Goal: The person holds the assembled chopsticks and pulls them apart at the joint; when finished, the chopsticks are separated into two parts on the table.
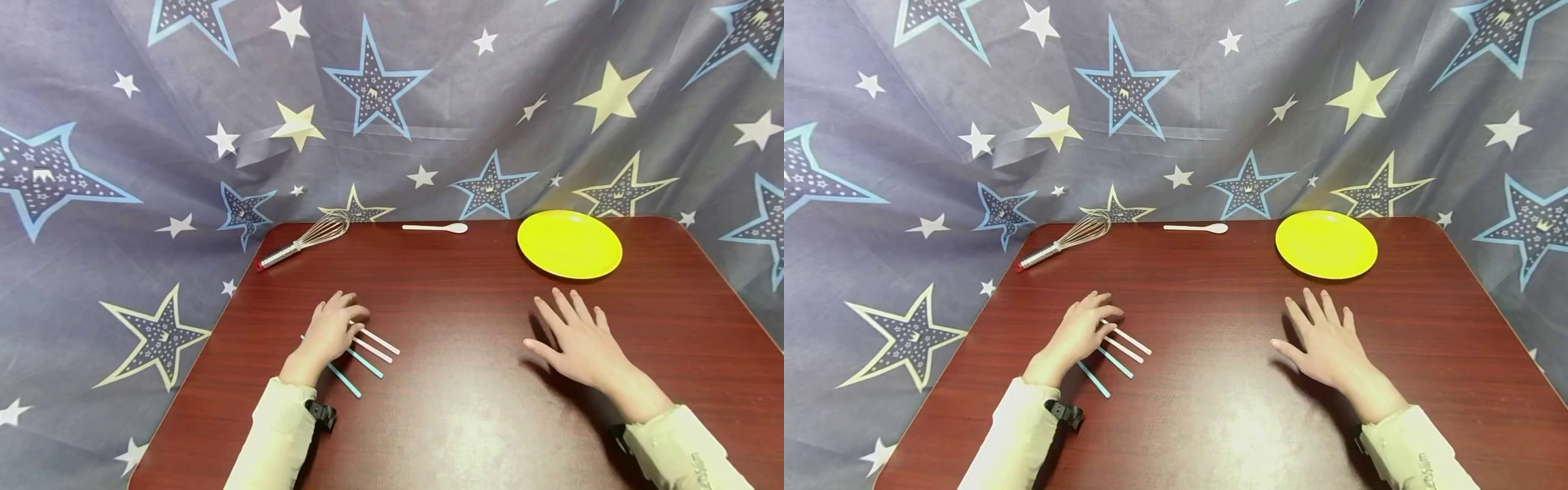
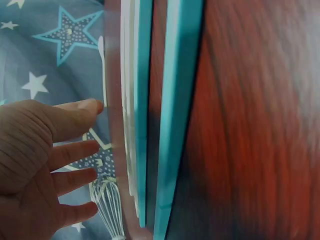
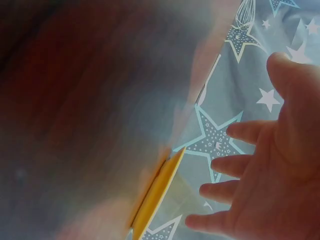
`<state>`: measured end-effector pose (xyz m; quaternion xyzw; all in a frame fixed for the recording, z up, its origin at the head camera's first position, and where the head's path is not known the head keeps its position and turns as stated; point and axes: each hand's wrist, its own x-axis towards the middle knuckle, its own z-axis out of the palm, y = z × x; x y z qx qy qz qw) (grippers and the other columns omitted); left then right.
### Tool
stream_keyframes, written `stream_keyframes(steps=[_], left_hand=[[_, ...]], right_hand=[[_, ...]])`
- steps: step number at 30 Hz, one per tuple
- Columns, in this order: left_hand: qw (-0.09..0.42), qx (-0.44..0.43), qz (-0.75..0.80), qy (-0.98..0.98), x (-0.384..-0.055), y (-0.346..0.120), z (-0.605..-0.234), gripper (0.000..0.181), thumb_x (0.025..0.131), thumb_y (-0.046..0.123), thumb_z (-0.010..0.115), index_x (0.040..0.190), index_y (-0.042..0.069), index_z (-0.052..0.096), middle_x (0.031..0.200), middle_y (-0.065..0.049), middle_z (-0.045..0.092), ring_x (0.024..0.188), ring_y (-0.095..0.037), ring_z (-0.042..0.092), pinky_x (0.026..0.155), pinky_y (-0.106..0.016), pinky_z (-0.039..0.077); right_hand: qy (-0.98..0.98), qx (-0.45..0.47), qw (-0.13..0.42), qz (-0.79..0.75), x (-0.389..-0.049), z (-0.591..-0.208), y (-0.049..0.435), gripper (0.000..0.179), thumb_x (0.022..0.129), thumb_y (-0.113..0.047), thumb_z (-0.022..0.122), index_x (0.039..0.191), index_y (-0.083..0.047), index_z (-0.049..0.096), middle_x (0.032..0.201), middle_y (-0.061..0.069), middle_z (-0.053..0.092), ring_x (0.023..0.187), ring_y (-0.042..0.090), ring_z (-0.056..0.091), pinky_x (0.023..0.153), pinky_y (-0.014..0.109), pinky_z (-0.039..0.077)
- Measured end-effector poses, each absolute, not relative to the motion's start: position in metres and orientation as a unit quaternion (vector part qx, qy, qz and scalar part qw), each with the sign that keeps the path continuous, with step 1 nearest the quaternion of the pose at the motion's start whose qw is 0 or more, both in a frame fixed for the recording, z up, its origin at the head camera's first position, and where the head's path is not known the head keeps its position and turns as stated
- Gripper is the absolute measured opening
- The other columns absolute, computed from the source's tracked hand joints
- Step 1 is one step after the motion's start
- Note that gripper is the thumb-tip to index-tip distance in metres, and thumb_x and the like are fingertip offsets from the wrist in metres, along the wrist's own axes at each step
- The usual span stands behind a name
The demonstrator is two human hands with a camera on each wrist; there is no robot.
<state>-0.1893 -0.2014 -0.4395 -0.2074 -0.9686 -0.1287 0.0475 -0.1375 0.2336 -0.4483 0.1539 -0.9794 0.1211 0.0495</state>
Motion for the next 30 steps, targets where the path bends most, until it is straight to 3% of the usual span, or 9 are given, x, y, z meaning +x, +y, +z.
stream_keyframes(steps=[5, 10, 19, 30], left_hand=[[0.092, -0.248, -0.114, -0.958, -0.195, -0.208, -0.441, 0.02, 0.076, -0.001, 0.078, 0.091, 0.011, 0.072, 0.107, -0.013, 0.066, 0.109, -0.035, 0.059, 0.088, -0.051, 0.047], [0.107, -0.266, -0.106, -0.952, -0.199, -0.211, -0.444, 0.022, 0.07, -0.006, 0.077, 0.081, 0.012, 0.071, 0.092, -0.007, 0.066, 0.093, -0.03, 0.062, 0.077, -0.047, 0.05], [0.082, -0.264, -0.063, -0.959, -0.202, -0.204, -0.446, 0.027, 0.067, -0.006, 0.077, 0.071, 0.016, 0.061, 0.087, -0.002, 0.062, 0.09, -0.029, 0.06, 0.071, -0.046, 0.048], [0.056, -0.26, -0.019, -0.964, -0.205, -0.196, -0.451, 0.026, 0.075, -0.004, 0.07, 0.071, 0.016, 0.054, 0.08, 0.0, 0.05, 0.089, -0.026, 0.055, 0.071, -0.044, 0.044]], right_hand=[[-0.978, 0.164, 0.053, 0.121, -0.137, -0.448, 0.233, 0.076, 0.091, -0.058, 0.057, 0.146, -0.007, 0.042, 0.149, 0.03, 0.03, 0.136, 0.053, 0.024, 0.098, 0.073, 0.02], [-0.976, 0.171, 0.054, 0.122, -0.137, -0.447, 0.231, 0.073, 0.091, -0.055, 0.058, 0.144, -0.006, 0.045, 0.149, 0.029, 0.032, 0.135, 0.053, 0.026, 0.098, 0.072, 0.021], [-0.975, 0.178, 0.052, 0.12, -0.136, -0.448, 0.229, 0.07, 0.093, -0.053, 0.057, 0.144, -0.006, 0.045, 0.149, 0.029, 0.032, 0.134, 0.054, 0.027, 0.097, 0.072, 0.023], [-0.972, 0.19, 0.063, 0.12, -0.135, -0.448, 0.227, 0.067, 0.094, -0.05, 0.058, 0.142, -0.005, 0.046, 0.148, 0.028, 0.033, 0.133, 0.053, 0.028, 0.097, 0.072, 0.024]])
